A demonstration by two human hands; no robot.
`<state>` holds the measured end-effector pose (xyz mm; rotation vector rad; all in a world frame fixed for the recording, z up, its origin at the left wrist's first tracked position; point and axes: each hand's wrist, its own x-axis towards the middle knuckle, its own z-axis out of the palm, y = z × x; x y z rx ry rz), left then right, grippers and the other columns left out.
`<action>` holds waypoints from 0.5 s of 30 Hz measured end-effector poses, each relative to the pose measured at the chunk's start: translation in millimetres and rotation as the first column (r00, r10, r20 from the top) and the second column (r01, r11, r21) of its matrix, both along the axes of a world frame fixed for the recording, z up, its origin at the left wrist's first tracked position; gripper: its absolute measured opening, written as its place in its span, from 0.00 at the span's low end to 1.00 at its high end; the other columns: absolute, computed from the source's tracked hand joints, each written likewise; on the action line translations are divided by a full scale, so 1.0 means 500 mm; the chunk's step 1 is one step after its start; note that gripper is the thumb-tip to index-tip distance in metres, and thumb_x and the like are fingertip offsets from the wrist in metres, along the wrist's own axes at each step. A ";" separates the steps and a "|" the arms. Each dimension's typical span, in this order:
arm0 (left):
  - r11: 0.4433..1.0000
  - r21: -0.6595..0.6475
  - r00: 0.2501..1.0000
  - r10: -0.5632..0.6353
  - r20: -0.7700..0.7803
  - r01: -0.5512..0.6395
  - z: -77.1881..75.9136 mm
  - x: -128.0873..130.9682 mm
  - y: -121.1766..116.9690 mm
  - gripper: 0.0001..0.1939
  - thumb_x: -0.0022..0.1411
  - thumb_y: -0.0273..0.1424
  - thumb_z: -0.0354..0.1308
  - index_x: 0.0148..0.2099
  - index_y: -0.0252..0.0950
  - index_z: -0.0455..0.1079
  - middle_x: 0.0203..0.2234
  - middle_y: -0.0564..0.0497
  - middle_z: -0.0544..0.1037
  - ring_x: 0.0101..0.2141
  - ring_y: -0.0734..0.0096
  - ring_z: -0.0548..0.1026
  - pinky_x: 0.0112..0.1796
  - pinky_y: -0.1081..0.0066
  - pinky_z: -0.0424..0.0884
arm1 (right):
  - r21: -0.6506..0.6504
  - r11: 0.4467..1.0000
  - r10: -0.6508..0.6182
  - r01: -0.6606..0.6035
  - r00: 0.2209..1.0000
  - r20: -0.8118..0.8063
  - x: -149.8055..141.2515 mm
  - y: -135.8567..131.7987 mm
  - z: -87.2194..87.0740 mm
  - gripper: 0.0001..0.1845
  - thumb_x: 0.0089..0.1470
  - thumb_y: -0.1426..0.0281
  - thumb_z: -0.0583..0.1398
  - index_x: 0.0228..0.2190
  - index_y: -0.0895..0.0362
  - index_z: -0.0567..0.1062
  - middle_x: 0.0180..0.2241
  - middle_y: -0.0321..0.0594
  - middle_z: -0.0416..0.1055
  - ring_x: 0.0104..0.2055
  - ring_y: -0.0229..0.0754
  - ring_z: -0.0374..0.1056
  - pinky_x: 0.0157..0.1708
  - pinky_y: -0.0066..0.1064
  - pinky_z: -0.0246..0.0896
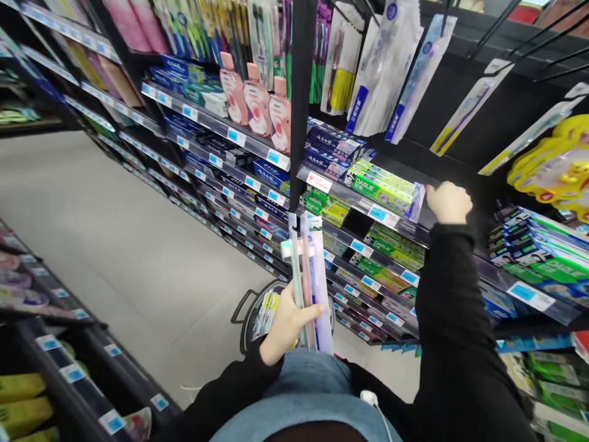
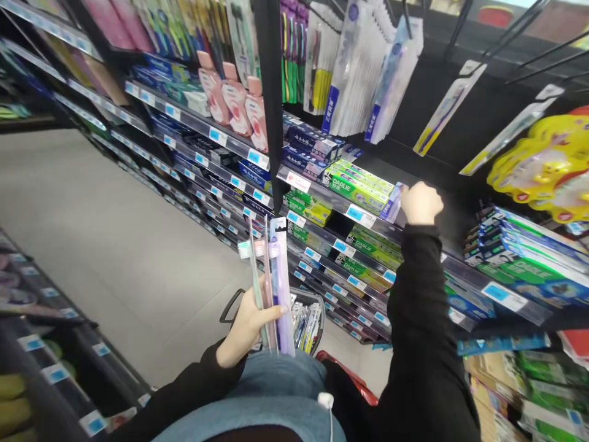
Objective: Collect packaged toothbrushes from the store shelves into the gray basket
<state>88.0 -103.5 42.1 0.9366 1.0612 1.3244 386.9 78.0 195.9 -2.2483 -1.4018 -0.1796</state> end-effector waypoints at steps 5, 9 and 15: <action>0.996 -0.027 0.994 -0.082 -0.072 0.081 0.018 0.009 0.005 0.25 0.36 0.28 0.69 0.41 0.33 0.71 0.30 0.51 0.76 0.31 0.65 0.72 0.35 0.70 0.69 | 0.058 0.554 0.766 -0.830 0.481 -0.427 -0.190 -0.271 -0.102 0.11 0.55 0.59 0.58 0.30 0.53 0.71 0.24 0.35 0.68 0.25 0.40 0.62 0.27 0.31 0.55; 0.986 0.003 0.982 -0.164 -0.099 0.165 0.035 0.025 0.011 0.25 0.36 0.27 0.69 0.40 0.33 0.70 0.32 0.49 0.78 0.33 0.63 0.75 0.38 0.68 0.71 | 0.115 0.537 0.736 -0.835 0.398 -0.547 -0.281 -0.364 -0.199 0.09 0.56 0.66 0.57 0.26 0.55 0.67 0.24 0.34 0.65 0.26 0.38 0.59 0.27 0.30 0.52; 0.916 -0.094 0.917 -0.377 0.131 0.390 0.036 0.040 0.011 0.24 0.41 0.30 0.68 0.40 0.36 0.62 0.21 0.56 0.73 0.19 0.65 0.75 0.21 0.66 0.73 | 0.568 0.730 0.682 -0.380 0.454 -0.573 -0.109 -0.288 -0.137 0.10 0.55 0.61 0.57 0.36 0.54 0.71 0.33 0.37 0.68 0.32 0.41 0.63 0.31 0.31 0.58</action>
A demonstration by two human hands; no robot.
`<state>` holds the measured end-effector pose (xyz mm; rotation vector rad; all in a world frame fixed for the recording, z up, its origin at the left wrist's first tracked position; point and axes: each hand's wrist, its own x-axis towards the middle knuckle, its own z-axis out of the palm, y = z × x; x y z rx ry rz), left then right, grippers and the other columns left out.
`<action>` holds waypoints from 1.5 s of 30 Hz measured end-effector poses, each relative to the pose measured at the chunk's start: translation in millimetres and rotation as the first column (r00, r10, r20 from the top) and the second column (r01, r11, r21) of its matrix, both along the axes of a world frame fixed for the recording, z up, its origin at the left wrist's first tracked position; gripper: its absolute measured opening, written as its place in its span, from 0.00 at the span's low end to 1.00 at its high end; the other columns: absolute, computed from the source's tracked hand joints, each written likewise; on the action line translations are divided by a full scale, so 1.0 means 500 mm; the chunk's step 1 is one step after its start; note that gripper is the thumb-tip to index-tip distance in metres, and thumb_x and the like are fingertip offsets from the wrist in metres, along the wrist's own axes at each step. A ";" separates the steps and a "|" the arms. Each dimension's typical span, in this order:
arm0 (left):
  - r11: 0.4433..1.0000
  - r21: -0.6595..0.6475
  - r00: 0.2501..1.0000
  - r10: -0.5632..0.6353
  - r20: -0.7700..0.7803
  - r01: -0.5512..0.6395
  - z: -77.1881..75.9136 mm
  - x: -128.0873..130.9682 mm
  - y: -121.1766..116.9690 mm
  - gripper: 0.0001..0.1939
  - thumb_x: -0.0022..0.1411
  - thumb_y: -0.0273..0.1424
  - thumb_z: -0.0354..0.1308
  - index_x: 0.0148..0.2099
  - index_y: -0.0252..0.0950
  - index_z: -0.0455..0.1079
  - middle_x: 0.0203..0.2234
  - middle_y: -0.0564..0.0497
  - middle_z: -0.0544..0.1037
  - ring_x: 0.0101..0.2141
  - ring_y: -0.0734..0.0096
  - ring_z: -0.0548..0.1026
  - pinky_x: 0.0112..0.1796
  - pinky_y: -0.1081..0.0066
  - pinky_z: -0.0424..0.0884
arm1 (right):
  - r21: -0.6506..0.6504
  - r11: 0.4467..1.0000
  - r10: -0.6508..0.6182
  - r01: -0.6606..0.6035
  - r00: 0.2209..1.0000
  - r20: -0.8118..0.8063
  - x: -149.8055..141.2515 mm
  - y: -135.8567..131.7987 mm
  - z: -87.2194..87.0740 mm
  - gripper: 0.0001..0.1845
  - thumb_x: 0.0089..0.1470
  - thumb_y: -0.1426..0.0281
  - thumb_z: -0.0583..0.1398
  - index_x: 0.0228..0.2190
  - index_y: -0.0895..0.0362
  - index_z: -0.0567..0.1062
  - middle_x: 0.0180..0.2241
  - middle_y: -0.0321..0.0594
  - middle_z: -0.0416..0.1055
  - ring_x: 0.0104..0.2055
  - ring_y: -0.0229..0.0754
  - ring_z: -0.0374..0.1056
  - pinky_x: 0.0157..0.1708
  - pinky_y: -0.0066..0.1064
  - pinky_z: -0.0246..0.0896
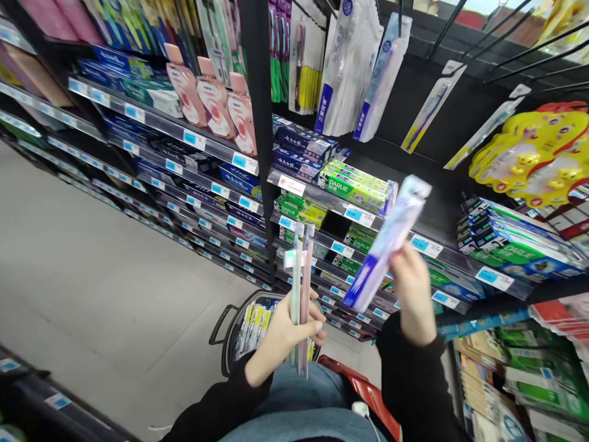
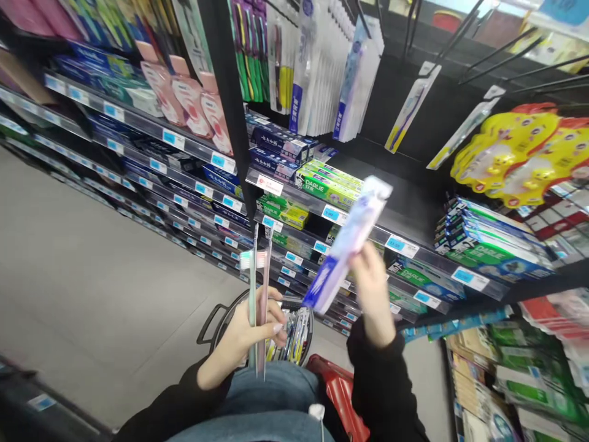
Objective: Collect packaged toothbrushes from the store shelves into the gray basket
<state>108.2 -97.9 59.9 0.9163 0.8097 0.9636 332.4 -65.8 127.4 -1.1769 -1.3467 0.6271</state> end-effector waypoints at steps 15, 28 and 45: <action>0.999 0.048 1.000 0.016 0.021 -0.017 -0.016 -0.019 -0.010 0.24 0.44 0.31 0.69 0.41 0.38 0.61 0.17 0.63 0.67 0.13 0.78 0.66 0.16 0.76 0.66 | -0.463 0.692 -0.230 0.554 0.776 0.587 0.234 0.431 0.072 0.19 0.61 0.67 0.52 0.22 0.61 0.70 0.15 0.40 0.61 0.21 0.42 0.61 0.30 0.36 0.58; 0.959 0.248 0.976 0.173 -0.129 -0.137 -0.036 -0.014 0.008 0.27 0.50 0.41 0.67 0.48 0.37 0.62 0.35 0.50 0.72 0.35 0.65 0.74 0.37 0.67 0.73 | -0.268 0.942 0.310 -0.200 0.822 0.477 -0.133 0.001 -0.013 0.09 0.57 0.63 0.56 0.30 0.54 0.69 0.24 0.34 0.68 0.25 0.39 0.62 0.28 0.30 0.55; 0.989 0.115 0.990 -0.080 -0.117 0.093 -0.040 -0.016 0.038 0.36 0.44 0.46 0.70 0.50 0.38 0.57 0.20 0.61 0.66 0.12 0.77 0.66 0.13 0.76 0.65 | -0.357 0.766 -0.379 0.535 0.824 0.422 0.320 0.296 0.133 0.13 0.62 0.73 0.48 0.28 0.59 0.68 0.21 0.35 0.62 0.21 0.35 0.58 0.27 0.29 0.57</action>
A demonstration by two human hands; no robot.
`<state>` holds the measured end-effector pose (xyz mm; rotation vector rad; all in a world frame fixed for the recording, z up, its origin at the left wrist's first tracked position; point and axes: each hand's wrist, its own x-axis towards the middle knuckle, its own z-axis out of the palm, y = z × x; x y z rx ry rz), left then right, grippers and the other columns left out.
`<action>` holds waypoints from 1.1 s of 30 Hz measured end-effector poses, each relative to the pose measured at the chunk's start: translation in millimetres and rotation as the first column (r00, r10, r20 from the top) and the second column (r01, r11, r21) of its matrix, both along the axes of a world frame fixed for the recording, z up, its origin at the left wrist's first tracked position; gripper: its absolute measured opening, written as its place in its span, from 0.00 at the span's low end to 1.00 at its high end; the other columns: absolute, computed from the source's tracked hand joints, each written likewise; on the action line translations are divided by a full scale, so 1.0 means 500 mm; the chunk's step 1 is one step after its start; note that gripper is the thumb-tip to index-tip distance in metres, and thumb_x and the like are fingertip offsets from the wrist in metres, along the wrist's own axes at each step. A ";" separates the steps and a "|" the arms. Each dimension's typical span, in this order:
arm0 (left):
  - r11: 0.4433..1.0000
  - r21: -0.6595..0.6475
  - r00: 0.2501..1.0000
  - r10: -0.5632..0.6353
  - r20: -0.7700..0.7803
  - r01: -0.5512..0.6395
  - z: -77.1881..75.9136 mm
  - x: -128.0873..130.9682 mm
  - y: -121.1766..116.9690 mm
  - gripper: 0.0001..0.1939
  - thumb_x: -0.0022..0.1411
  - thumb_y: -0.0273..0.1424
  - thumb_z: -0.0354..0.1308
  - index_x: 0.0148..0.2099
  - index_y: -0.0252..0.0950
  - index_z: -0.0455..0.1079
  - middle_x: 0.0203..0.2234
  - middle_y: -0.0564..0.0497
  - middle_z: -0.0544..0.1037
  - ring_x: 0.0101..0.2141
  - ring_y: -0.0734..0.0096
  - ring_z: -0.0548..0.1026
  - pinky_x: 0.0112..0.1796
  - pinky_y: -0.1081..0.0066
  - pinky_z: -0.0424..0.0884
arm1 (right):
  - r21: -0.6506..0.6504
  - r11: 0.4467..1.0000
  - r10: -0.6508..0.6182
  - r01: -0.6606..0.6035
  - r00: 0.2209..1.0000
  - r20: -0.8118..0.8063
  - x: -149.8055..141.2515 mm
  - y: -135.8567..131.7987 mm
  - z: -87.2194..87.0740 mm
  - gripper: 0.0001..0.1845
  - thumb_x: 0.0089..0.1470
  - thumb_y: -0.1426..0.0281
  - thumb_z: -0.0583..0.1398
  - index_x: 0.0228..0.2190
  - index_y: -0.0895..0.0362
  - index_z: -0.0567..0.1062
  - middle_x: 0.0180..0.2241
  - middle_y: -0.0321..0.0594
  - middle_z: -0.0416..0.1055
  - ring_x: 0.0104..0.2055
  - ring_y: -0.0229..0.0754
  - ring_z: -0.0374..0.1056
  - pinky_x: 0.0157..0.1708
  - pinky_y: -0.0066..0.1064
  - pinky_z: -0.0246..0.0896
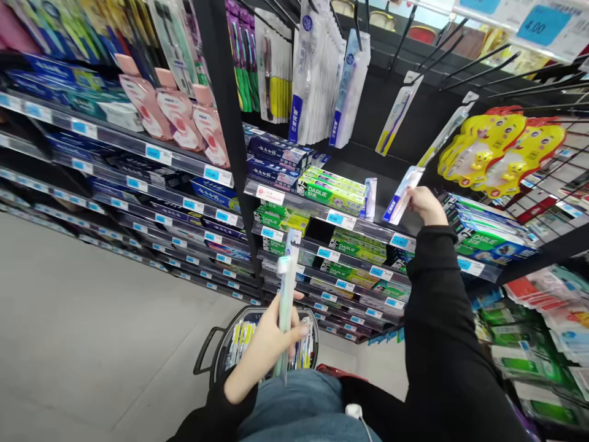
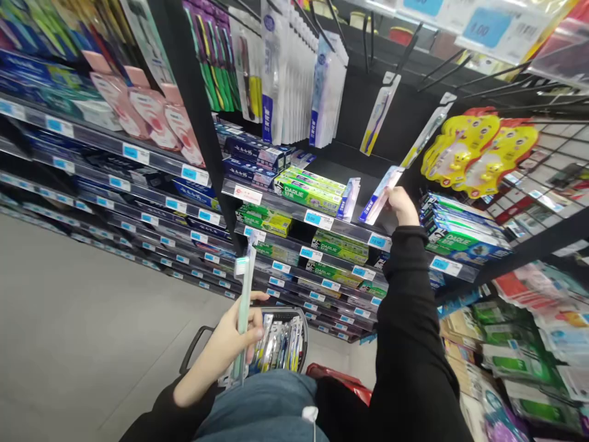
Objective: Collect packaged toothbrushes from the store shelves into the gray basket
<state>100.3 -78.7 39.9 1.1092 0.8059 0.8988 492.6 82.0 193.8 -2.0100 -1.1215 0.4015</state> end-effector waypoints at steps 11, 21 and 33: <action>0.982 -0.144 0.990 0.108 -0.093 -0.121 0.019 -0.010 -0.019 0.45 0.51 0.60 0.55 0.62 0.37 0.53 0.17 0.58 0.67 0.15 0.67 0.68 0.17 0.67 0.69 | -0.141 0.982 -0.048 0.124 0.890 0.453 -0.080 -0.045 0.007 0.21 0.59 0.59 0.55 0.21 0.60 0.69 0.28 0.49 0.68 0.31 0.40 0.62 0.30 0.33 0.52; 0.942 0.313 0.957 0.195 -0.216 -0.121 0.027 0.047 -0.007 0.31 0.64 0.53 0.43 0.56 0.35 0.63 0.44 0.42 0.75 0.46 0.56 0.72 0.49 0.61 0.68 | 0.236 0.710 0.704 -0.664 0.675 -0.221 -0.483 -0.386 -0.202 0.10 0.59 0.62 0.56 0.38 0.56 0.68 0.31 0.35 0.67 0.30 0.37 0.61 0.31 0.29 0.56; 0.811 0.400 0.891 -0.300 -0.340 0.426 0.103 0.061 0.044 0.22 0.66 0.43 0.48 0.58 0.40 0.60 0.29 0.52 0.73 0.27 0.69 0.72 0.31 0.69 0.70 | 0.126 0.981 -0.185 0.150 0.918 0.350 -0.004 -0.105 0.024 0.14 0.64 0.70 0.46 0.41 0.62 0.68 0.41 0.51 0.69 0.43 0.44 0.67 0.41 0.30 0.61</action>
